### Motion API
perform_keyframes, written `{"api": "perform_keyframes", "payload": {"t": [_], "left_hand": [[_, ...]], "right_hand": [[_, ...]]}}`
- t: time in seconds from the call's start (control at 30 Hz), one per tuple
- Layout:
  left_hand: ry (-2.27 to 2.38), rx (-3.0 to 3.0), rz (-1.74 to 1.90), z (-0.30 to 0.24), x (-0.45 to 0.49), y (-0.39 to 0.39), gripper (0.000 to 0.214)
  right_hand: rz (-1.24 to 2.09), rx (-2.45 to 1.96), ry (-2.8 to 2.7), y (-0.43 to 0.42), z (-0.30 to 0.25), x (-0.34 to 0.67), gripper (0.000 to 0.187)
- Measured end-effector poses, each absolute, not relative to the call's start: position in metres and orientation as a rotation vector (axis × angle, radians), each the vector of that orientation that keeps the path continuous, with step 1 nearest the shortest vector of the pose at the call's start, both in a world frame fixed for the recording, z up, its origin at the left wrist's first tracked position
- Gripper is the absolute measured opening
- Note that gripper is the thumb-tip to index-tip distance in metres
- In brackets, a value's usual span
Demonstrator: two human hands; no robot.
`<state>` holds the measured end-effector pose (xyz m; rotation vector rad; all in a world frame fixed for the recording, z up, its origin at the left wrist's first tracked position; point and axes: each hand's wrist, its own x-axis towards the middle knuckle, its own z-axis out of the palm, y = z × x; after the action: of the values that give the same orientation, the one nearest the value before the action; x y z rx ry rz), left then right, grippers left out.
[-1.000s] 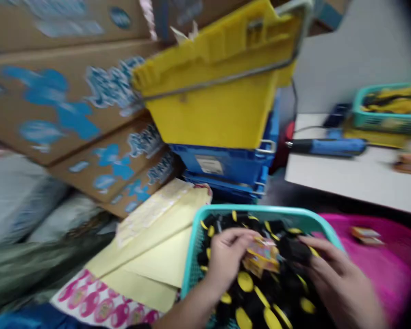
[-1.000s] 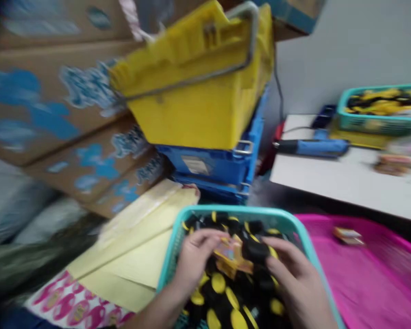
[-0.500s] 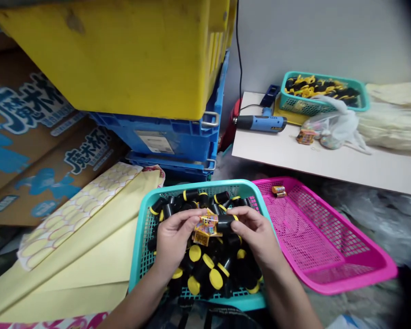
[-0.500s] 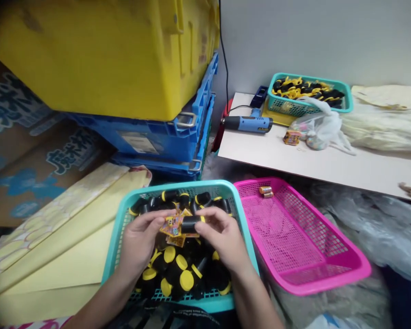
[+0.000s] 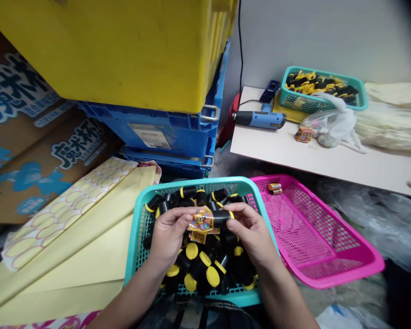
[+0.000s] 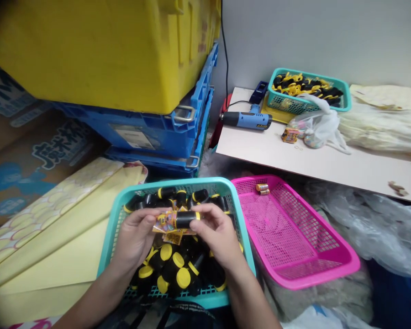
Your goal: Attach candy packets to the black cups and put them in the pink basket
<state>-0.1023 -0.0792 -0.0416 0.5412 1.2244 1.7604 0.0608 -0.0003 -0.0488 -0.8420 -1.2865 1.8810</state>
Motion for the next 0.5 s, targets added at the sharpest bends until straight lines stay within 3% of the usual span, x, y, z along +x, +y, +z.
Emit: {"api": "perform_keyframes", "payload": {"t": [0.23,0.5], "left_hand": [[1.560,0.898,1.621,-0.035,-0.104,-0.084,0.013],[1.467,1.044,1.510,-0.026,-0.100,-0.083,0.022]], "right_hand": [[1.856,-0.897,-1.368,-0.003,-0.043,0.057,0.036],[1.731,-0.721,-1.465,-0.009,-0.050,0.056,0.027]]}}
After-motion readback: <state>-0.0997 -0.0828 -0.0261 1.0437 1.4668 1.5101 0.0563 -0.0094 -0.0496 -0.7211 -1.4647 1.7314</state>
